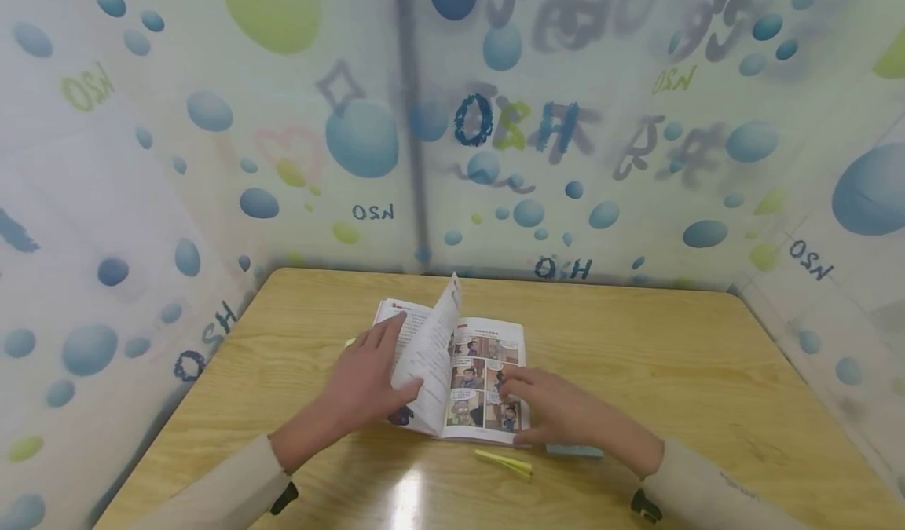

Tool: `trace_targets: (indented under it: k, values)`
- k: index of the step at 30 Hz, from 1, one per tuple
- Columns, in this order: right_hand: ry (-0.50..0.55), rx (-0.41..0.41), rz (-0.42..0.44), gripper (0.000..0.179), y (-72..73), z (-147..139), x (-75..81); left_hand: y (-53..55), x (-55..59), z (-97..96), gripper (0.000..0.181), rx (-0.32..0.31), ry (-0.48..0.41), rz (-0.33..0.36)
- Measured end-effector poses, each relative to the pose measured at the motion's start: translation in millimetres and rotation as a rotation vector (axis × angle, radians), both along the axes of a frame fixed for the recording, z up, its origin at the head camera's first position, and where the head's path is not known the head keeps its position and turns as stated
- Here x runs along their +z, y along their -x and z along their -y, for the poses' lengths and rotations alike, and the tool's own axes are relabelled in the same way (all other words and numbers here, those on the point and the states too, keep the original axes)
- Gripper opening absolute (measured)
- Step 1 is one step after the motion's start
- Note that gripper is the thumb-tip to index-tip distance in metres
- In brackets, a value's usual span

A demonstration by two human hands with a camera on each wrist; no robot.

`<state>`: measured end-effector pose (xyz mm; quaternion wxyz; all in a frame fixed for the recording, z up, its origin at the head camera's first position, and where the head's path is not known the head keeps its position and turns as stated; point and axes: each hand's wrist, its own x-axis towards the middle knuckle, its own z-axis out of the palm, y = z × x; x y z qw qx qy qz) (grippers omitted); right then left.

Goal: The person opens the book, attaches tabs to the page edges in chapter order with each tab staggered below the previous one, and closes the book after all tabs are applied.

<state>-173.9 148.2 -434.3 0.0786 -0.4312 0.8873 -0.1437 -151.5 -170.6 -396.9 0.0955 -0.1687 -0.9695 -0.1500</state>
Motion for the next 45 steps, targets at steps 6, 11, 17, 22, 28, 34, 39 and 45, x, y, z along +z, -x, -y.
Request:
trace_targets:
  k: [6,11,17,22,28,34,39,45]
  values:
    - [-0.020,0.009,-0.006,0.062,-0.3,2.9,1.6,-3.0,-0.2,7.0,0.104,0.031,0.071,-0.032]
    - [-0.035,0.010,0.009,0.062,-0.8,3.8,3.4,-4.3,-6.0,11.1,0.106,0.043,0.105,-0.022]
    - [-0.057,0.018,0.000,0.063,0.6,2.8,3.2,-2.6,-16.2,12.5,0.103,0.035,0.190,0.073]
    - [-0.074,0.011,0.033,0.062,1.4,0.7,3.5,-1.2,-21.3,9.5,0.088,-0.037,0.223,0.137]
    - [-0.062,0.028,0.025,0.044,2.5,-1.7,5.1,1.4,-28.1,7.0,0.075,-0.121,0.202,0.233]
    - [-0.036,0.036,0.010,0.040,3.3,-5.5,3.9,2.9,-32.1,8.8,0.073,-0.131,0.235,0.331]
    - [-0.018,0.024,0.012,0.038,4.6,-8.1,2.3,4.0,-32.2,8.2,0.074,-0.116,0.239,0.371]
    - [-0.012,0.025,0.013,0.037,5.6,-8.9,2.5,6.3,-31.3,3.1,0.073,-0.112,0.248,0.396]
